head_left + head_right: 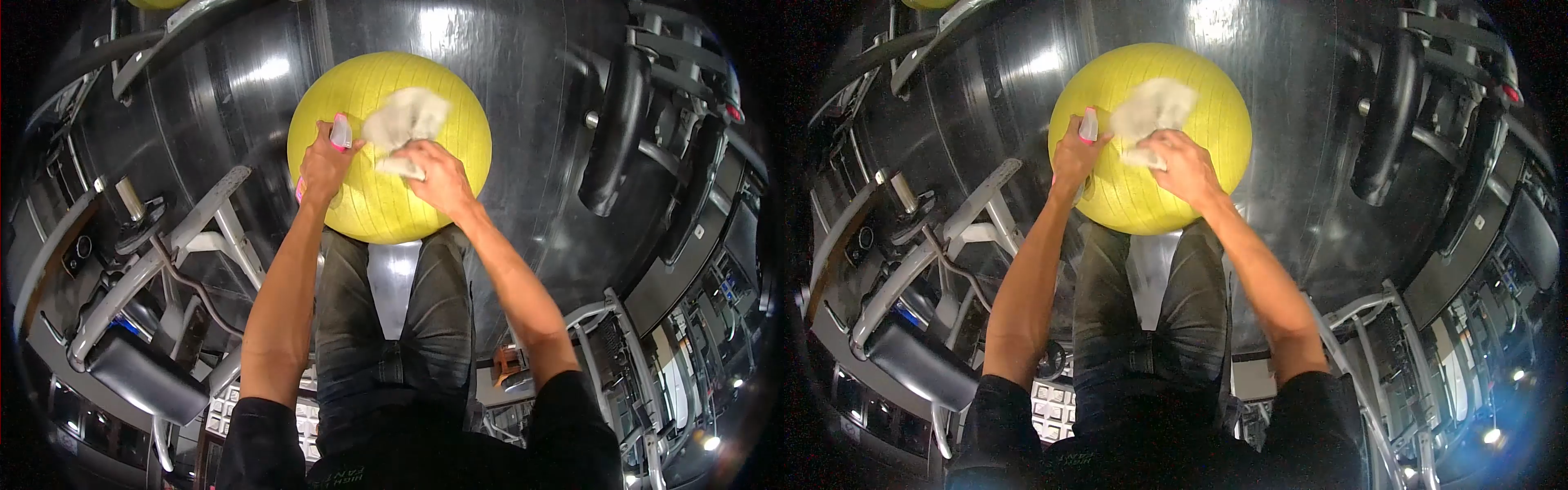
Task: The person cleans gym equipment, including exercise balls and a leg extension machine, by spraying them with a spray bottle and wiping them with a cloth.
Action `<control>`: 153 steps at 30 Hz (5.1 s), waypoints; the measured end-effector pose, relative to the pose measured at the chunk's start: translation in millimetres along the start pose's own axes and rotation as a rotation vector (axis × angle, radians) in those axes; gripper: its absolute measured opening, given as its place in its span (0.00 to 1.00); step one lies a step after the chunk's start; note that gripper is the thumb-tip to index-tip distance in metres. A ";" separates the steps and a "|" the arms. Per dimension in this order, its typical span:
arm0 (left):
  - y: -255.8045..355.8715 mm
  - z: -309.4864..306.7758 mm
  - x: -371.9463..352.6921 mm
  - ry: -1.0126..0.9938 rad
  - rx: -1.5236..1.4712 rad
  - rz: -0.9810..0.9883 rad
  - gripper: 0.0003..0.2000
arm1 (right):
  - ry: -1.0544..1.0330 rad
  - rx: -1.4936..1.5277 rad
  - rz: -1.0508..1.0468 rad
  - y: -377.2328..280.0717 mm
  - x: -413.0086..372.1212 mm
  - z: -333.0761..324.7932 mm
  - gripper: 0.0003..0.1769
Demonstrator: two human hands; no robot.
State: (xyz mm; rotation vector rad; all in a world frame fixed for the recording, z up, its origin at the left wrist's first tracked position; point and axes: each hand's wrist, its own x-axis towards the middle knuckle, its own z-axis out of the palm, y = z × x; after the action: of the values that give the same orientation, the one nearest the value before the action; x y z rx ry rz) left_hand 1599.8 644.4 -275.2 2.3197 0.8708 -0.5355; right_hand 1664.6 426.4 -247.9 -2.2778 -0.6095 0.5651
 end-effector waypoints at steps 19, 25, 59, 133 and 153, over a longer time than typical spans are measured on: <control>-31.4 3.8 -62.3 0.113 0.013 -0.059 0.41 | -0.016 -0.197 0.157 46.6 59.5 -14.6 0.22; -50.3 -1.4 -40.6 0.119 0.039 0.009 0.41 | 0.149 0.024 0.156 39.5 -37.5 5.0 0.24; 17.5 2.1 -8.0 0.068 -0.169 0.069 0.24 | 0.353 -0.184 0.381 127.9 -88.1 -83.9 0.22; -46.0 58.2 -130.8 0.115 -0.371 -0.185 0.39 | 0.572 -0.073 0.385 30.1 -34.0 -7.0 0.23; -35.0 76.9 -137.6 0.154 -0.505 -0.222 0.39 | 0.094 -0.031 -0.164 -23.4 18.6 5.2 0.21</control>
State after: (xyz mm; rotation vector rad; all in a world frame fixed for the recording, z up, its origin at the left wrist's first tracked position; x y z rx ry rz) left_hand 1466.6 553.1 -270.3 1.8310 1.1903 -0.1926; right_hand 1670.4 454.6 -238.5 -2.2433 -0.7548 0.3688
